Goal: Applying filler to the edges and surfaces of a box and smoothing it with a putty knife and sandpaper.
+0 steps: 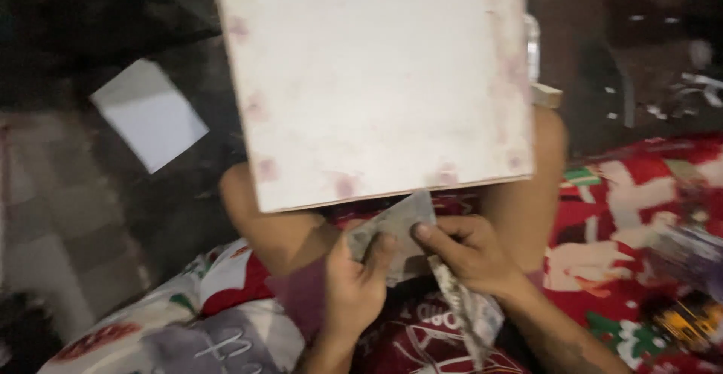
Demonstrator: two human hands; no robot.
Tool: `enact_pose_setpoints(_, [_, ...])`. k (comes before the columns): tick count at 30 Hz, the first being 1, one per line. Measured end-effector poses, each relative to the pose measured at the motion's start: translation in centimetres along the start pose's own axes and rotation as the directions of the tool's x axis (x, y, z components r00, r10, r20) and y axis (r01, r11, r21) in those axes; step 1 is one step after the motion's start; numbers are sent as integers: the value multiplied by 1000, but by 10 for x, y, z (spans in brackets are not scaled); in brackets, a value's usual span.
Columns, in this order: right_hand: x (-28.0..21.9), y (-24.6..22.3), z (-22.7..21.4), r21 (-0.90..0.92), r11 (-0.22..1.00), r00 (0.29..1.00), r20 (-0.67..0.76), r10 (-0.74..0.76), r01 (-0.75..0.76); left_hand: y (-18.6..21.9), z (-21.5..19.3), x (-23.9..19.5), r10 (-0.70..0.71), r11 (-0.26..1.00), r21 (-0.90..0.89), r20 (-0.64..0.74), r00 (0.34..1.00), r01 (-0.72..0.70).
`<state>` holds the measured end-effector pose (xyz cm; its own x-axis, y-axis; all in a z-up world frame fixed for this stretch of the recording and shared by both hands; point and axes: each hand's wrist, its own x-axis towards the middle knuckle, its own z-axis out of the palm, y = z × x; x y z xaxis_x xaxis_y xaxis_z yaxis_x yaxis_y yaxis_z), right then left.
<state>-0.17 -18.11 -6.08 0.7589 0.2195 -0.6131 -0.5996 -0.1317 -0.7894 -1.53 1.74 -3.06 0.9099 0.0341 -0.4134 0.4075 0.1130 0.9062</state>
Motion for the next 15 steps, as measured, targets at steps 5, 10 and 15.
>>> enact_pose_setpoints(5, [5, 9, 7, 6, 996, 994, 66, 83, -84, -5, -14, -9, -29, 992, -124, 54, 998, 36])
enact_pose_setpoints(10, [24, -16, 42, -79, 997, 978, 204, 41, -25, 2, -45, -7, 46, 998, -27, -103, 994, -49])
enact_pose_setpoints(15, [38, -40, 68, 44, 998, 973, 224, -61, 52, 14, -59, 2, 77, 996, 54, -221, 972, -66])
